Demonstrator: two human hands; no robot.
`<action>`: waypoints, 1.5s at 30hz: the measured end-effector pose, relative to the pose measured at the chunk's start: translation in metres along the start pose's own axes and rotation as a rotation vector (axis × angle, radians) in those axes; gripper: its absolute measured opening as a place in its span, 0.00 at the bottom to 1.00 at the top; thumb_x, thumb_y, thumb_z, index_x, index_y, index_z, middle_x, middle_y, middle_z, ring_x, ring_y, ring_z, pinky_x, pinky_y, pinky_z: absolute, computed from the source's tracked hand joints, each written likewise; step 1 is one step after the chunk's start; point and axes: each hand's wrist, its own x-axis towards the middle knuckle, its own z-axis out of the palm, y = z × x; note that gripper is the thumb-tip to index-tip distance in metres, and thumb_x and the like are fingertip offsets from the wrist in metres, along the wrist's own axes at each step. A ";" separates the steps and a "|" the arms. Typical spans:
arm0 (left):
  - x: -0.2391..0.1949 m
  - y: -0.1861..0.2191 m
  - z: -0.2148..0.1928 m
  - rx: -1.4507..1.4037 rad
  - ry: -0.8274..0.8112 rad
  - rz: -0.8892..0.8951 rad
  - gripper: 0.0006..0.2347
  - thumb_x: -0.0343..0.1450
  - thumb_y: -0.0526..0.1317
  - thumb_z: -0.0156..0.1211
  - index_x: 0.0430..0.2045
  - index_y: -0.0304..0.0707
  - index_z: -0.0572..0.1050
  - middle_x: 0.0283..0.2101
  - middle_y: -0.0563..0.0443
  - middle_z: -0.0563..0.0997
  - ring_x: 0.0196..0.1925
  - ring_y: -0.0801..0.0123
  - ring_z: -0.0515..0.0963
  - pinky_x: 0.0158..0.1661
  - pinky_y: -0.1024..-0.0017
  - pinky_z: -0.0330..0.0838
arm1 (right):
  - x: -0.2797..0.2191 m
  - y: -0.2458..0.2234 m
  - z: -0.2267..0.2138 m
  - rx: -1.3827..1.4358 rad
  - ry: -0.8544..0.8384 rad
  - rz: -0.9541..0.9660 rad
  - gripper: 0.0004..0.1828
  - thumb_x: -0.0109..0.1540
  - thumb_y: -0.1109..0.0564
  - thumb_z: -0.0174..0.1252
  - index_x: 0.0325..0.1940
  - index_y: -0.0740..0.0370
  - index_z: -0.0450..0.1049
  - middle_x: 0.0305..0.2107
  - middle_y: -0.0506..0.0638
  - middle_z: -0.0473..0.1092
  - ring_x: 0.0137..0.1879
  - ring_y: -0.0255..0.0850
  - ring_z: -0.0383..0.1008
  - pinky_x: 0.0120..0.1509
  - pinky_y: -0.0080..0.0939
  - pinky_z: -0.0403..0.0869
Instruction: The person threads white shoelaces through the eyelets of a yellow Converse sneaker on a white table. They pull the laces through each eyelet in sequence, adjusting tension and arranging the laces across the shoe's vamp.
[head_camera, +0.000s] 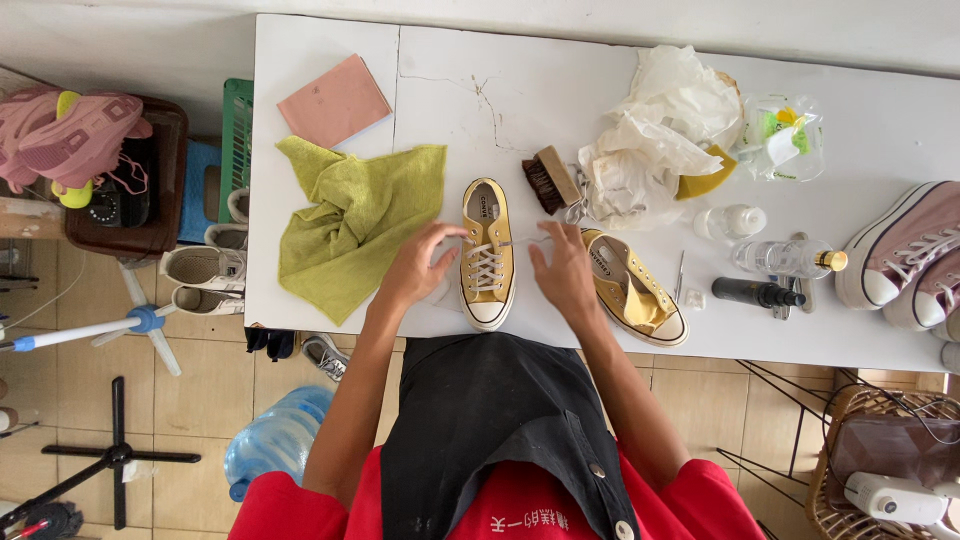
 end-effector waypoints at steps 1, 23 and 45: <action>0.004 -0.010 0.003 0.001 0.000 0.002 0.12 0.81 0.33 0.62 0.59 0.38 0.80 0.54 0.36 0.84 0.59 0.46 0.85 0.61 0.54 0.80 | 0.001 -0.011 0.000 0.000 0.002 -0.001 0.21 0.71 0.53 0.63 0.69 0.57 0.77 0.57 0.69 0.72 0.60 0.70 0.80 0.61 0.68 0.81; -0.006 0.224 -0.118 0.775 -0.281 -0.139 0.14 0.76 0.27 0.60 0.18 0.44 0.72 0.24 0.56 0.76 0.26 0.62 0.78 0.31 0.67 0.75 | -0.026 -0.118 -0.114 0.125 -0.196 -0.298 0.09 0.70 0.61 0.65 0.51 0.55 0.87 0.35 0.55 0.83 0.34 0.46 0.78 0.46 0.46 0.79; 0.039 0.243 -0.114 0.229 0.257 0.454 0.08 0.72 0.31 0.77 0.42 0.40 0.86 0.35 0.51 0.91 0.34 0.63 0.87 0.38 0.68 0.79 | 0.011 -0.176 -0.127 0.572 0.365 -0.648 0.04 0.68 0.61 0.72 0.47 0.57 0.89 0.35 0.52 0.84 0.38 0.38 0.77 0.49 0.42 0.77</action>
